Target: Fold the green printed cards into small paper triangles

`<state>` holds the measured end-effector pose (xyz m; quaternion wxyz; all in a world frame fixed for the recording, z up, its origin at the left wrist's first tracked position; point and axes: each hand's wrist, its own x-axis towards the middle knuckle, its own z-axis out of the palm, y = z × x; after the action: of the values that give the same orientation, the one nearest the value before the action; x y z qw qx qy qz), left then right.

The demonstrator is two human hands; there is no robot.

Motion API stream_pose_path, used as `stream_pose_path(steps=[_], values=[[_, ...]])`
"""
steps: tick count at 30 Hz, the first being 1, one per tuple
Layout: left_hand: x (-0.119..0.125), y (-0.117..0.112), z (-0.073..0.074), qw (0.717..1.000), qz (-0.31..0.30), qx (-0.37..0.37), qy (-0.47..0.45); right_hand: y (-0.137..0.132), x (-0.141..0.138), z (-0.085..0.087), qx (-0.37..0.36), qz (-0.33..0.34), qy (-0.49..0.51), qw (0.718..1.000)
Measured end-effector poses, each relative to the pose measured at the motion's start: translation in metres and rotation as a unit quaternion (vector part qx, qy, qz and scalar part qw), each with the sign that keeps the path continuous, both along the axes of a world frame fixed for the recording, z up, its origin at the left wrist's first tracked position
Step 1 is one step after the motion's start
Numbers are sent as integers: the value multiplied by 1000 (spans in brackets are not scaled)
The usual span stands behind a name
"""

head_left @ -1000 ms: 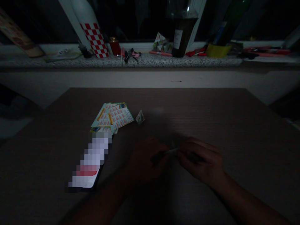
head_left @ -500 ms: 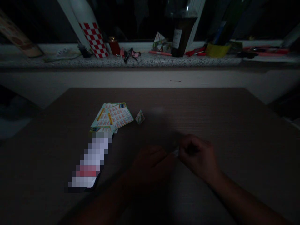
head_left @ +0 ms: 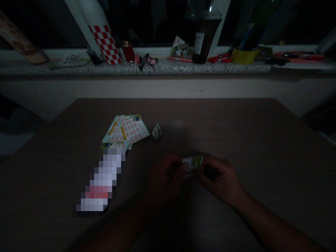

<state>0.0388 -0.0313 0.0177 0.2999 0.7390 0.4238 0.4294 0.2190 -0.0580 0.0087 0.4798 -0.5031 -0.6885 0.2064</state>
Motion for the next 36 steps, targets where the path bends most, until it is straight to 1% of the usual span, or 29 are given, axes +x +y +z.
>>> stream_pose_path(steps=[2, 3, 6, 8, 10, 11, 14, 16, 18, 20, 22, 24, 25, 26, 28, 30, 33, 36], values=[[0, 1, -1, 999, -28, 4, 37, 1, 1, -1, 26, -11, -25, 999], [0, 2, -2, 997, -41, 17, 61, 1, 2, -1, 40, -14, -34, 998], [1, 3, -3, 986, -73, 87, 122, 2, 4, 2, 85, 2, -67, 994], [1, 3, -4, 978, -86, 126, 139, 3, 5, 3, 111, 12, -87, 990], [1, 2, -5, 975, -100, 128, 149, 4, 6, 4, 128, 7, -106, 986], [1, 2, -5, 975, -109, 115, 155, 5, 6, 4, 135, 0, -115, 984], [1, 2, -4, 976, -134, 42, 165, 6, 8, 5, 146, -17, -142, 979], [0, 2, -3, 979, -135, -4, 155, 6, 10, 6, 146, -27, -154, 977], [-2, 3, -2, 981, -125, -67, 134, 6, 14, 6, 140, -49, -157, 977], [-2, 3, 0, 978, -112, -149, 91, 6, 19, 6, 120, -93, -137, 979], [-2, 4, 1, 969, -99, -228, 17, 6, 23, 4, 80, -139, -89, 983], [0, 5, 1, 954, -94, -277, -64, 5, 23, 1, 30, -146, -25, 988], [1, 5, 1, 947, -96, -292, -97, 4, 21, -1, 0, -129, 10, 992], [3, 5, 1, 941, -98, -302, -121, 3, 18, -3, -31, -97, 45, 994], [5, 4, -1, 933, -105, -310, -150, 2, 10, -6, -80, -44, 99, 991], [7, 2, -3, 929, -115, -312, -162, 2, 2, -8, -102, -31, 129, 986], [8, 0, -6, 927, -124, -316, -161, 2, -4, -8, -101, -36, 132, 985], [7, -1, -5, 929, -128, -311, -152, 2, -2, -6, -71, -37, 94, 992]])
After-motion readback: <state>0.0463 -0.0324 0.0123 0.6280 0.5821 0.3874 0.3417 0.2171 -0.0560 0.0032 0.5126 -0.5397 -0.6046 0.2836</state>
